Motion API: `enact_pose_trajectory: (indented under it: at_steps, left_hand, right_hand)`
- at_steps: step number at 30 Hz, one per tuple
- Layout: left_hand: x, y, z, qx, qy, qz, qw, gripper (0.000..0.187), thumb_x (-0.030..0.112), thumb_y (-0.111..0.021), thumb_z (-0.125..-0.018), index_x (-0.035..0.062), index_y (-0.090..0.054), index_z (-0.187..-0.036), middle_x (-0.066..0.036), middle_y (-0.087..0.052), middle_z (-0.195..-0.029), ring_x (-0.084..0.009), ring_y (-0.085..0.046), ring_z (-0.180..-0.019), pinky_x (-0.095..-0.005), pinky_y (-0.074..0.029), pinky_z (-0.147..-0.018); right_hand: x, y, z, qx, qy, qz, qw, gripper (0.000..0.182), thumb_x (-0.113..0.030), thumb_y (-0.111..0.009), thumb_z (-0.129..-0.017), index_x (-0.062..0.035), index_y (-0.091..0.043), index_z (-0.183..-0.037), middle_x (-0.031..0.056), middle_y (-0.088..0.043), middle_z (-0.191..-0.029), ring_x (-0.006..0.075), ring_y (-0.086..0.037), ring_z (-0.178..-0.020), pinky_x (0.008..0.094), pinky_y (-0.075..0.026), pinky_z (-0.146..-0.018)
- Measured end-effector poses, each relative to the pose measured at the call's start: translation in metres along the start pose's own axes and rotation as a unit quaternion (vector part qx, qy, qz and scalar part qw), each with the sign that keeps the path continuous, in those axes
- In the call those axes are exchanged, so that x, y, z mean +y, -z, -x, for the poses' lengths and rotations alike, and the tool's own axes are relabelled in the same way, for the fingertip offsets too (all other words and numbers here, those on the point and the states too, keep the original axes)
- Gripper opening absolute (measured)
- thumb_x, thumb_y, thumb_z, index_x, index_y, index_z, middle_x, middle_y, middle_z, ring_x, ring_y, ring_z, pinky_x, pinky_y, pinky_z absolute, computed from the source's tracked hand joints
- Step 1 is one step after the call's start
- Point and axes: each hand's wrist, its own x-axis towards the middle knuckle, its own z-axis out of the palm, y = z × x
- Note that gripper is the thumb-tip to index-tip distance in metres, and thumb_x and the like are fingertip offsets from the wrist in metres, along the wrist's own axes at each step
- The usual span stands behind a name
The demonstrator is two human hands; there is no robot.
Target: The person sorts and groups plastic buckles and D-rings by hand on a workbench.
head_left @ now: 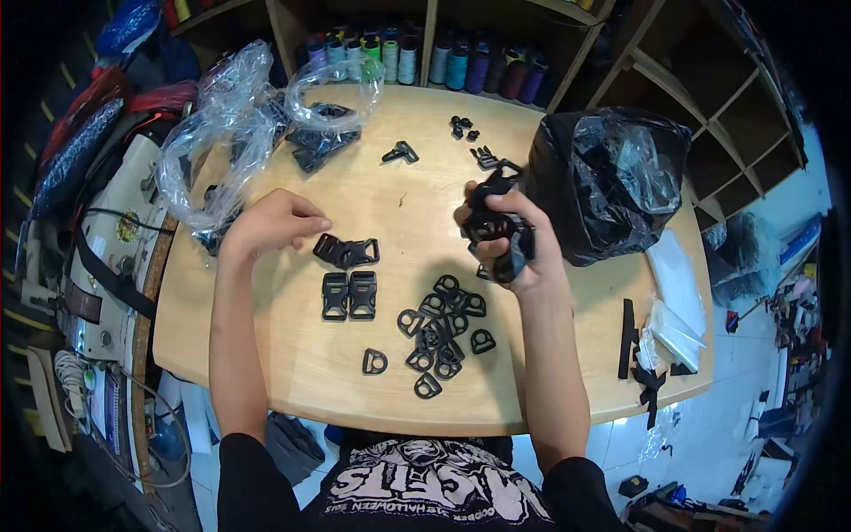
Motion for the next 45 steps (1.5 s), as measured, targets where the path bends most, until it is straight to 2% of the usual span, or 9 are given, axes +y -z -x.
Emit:
enact_pose_trajectory:
  at_steps: [3,6,8,10,12,13,19,34,45]
  left_hand:
    - [0.005,-0.015,-0.003,0.136,-0.085,-0.078,0.984,0.025,0.022,-0.061,-0.09,-0.002,-0.066,-0.095,-0.001,-0.06,-0.068,-0.006,-0.053,-0.055,-0.0216,-0.041,-0.049]
    - [0.039,-0.075,0.015,0.052,-0.145,0.377,0.913,0.043,0.033,-0.044,-0.099,-0.0024,-0.051,-0.121,-0.008,-0.061,-0.09,-0.0119,-0.062,-0.07,-0.021,-0.048,-0.055]
    - [0.056,-0.118,0.034,-0.009,-0.159,0.471,0.867,0.046,0.034,-0.049,-0.096,-0.0009,-0.048,-0.125,-0.011,-0.058,-0.109,-0.0153,-0.061,-0.086,-0.0273,-0.051,-0.067]
    - [0.065,-0.14,0.038,0.003,-0.179,0.448,0.876,0.046,0.031,-0.06,-0.091,0.0006,-0.049,-0.124,-0.012,-0.056,-0.111,-0.0161,-0.061,-0.086,-0.0263,-0.051,-0.068]
    - [0.071,-0.151,0.042,0.199,-0.389,0.131,0.89,0.052,0.022,-0.072,-0.082,0.0021,-0.049,-0.123,-0.013,-0.056,-0.111,-0.0157,-0.061,-0.091,-0.0241,-0.051,-0.067]
    - [0.074,-0.152,0.043,0.19,-0.368,0.14,0.9,0.047,0.003,-0.069,-0.081,0.0015,-0.048,-0.123,-0.011,-0.058,-0.107,-0.0132,-0.06,-0.093,-0.0248,-0.053,-0.071]
    - [0.07,-0.155,0.025,0.168,-0.356,0.226,0.891,0.028,-0.005,-0.063,-0.084,-0.003,-0.056,-0.111,-0.008,-0.064,-0.095,-0.0128,-0.063,-0.087,-0.0257,-0.054,-0.077]
    - [0.073,-0.153,0.014,0.163,-0.327,0.346,0.864,0.016,0.002,-0.06,-0.089,-0.0019,-0.056,-0.104,-0.006,-0.064,-0.086,-0.0102,-0.064,-0.075,-0.0224,-0.052,-0.068]
    - [0.078,-0.135,0.003,0.139,-0.329,0.448,0.82,0.004,0.004,-0.043,-0.092,-0.0002,-0.043,-0.094,-0.017,-0.059,-0.097,-0.0227,-0.065,-0.086,-0.0323,-0.057,-0.07]
  right_hand:
    - [0.011,-0.01,-0.001,0.062,0.045,0.076,0.994,0.024,-0.006,-0.06,-0.078,-0.0045,-0.054,-0.101,0.007,-0.057,-0.09,0.0162,-0.061,-0.078,0.0183,-0.044,-0.037]
    - [0.019,-0.016,-0.005,0.089,0.142,0.162,0.972,0.021,-0.006,-0.06,-0.077,-0.0059,-0.054,-0.098,0.0061,-0.057,-0.086,0.0137,-0.06,-0.075,0.0228,-0.045,-0.04]
    - [0.019,-0.024,-0.004,0.106,0.192,0.189,0.957,0.02,-0.006,-0.06,-0.077,-0.0056,-0.055,-0.097,0.0056,-0.057,-0.083,0.013,-0.058,-0.073,0.0235,-0.045,-0.042]
    - [0.024,-0.026,-0.008,0.124,0.242,0.209,0.939,0.019,-0.006,-0.06,-0.077,-0.0054,-0.055,-0.096,0.0051,-0.056,-0.08,0.0123,-0.057,-0.071,0.0241,-0.044,-0.044]
    - [0.028,-0.019,-0.015,0.134,0.315,0.172,0.924,0.019,-0.006,-0.06,-0.076,-0.0043,-0.056,-0.094,0.0044,-0.055,-0.076,0.0111,-0.053,-0.067,0.0242,-0.044,-0.048]
    - [0.028,-0.017,-0.014,0.135,0.306,0.178,0.926,0.016,-0.006,-0.06,-0.076,-0.0042,-0.054,-0.092,0.0044,-0.055,-0.077,0.0111,-0.052,-0.065,0.0244,-0.045,-0.052]
    - [0.026,-0.007,-0.021,0.142,0.183,-0.034,0.972,0.014,-0.007,-0.061,-0.078,-0.0057,-0.049,-0.085,0.0066,-0.055,-0.073,0.0124,-0.053,-0.059,0.0216,-0.045,-0.049]
    - [0.021,-0.001,-0.031,0.131,0.125,-0.152,0.972,0.018,-0.01,-0.064,-0.077,-0.0081,-0.048,-0.086,0.0087,-0.06,-0.072,0.0065,-0.053,-0.054,0.0216,-0.048,-0.05]
    - [0.014,0.005,-0.026,0.033,0.064,-0.257,0.964,0.019,-0.004,-0.063,-0.077,-0.0026,-0.05,-0.09,0.0102,-0.054,-0.083,0.0183,-0.06,-0.074,0.0139,-0.048,-0.041]
